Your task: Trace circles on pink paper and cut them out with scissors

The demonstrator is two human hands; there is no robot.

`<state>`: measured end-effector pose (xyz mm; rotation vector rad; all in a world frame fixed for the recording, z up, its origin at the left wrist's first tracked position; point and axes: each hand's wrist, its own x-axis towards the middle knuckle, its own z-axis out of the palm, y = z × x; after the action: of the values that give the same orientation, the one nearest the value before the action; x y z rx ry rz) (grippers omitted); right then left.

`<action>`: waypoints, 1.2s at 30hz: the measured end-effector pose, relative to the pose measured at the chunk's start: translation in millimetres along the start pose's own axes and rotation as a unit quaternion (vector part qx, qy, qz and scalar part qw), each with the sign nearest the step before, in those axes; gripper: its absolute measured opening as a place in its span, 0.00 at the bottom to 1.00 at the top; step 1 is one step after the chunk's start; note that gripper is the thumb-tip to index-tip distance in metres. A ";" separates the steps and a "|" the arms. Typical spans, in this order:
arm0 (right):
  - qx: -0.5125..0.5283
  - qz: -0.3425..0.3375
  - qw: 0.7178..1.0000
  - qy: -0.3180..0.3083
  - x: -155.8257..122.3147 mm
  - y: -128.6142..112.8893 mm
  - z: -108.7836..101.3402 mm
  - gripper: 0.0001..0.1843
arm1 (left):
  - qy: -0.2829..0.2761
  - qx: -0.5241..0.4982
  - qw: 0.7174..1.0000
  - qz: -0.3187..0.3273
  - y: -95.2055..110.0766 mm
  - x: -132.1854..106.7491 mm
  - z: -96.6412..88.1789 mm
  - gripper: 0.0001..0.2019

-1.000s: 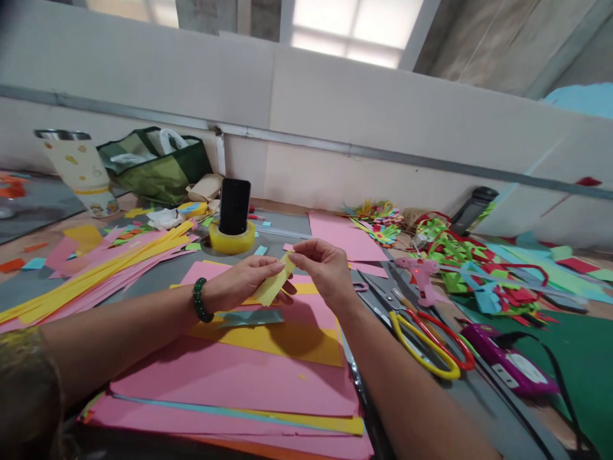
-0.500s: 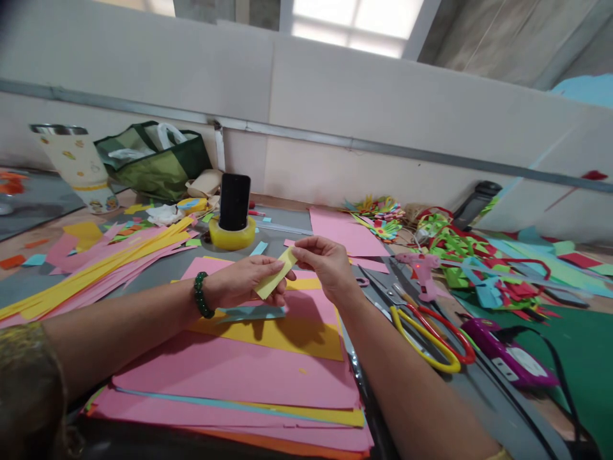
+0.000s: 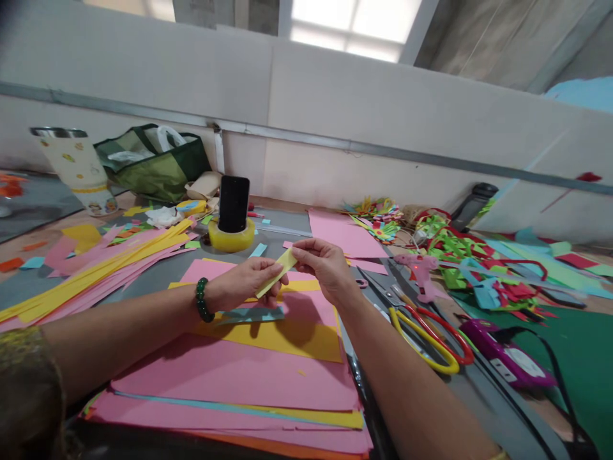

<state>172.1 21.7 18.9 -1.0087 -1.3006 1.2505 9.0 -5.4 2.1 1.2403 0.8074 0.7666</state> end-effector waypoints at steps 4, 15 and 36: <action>-0.047 -0.031 0.998 -0.005 -0.3 0.5 -1.6 0.18 | 0.017 0.064 0.998 0.015 1.3 0.7 2.2 0.15; -0.098 -0.065 0.993 -0.028 0.0 -0.4 -5.2 0.19 | 0.037 0.097 0.993 0.059 2.0 1.4 -1.9 0.14; -0.242 -0.093 0.965 -0.045 -25.4 -50.7 -7.1 0.13 | -0.303 0.092 0.944 0.088 23.0 -4.5 -35.6 0.33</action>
<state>186.2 -7.8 65.7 -1.1418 -1.7815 0.8579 -25.3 12.1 20.4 1.6197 0.2662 0.4088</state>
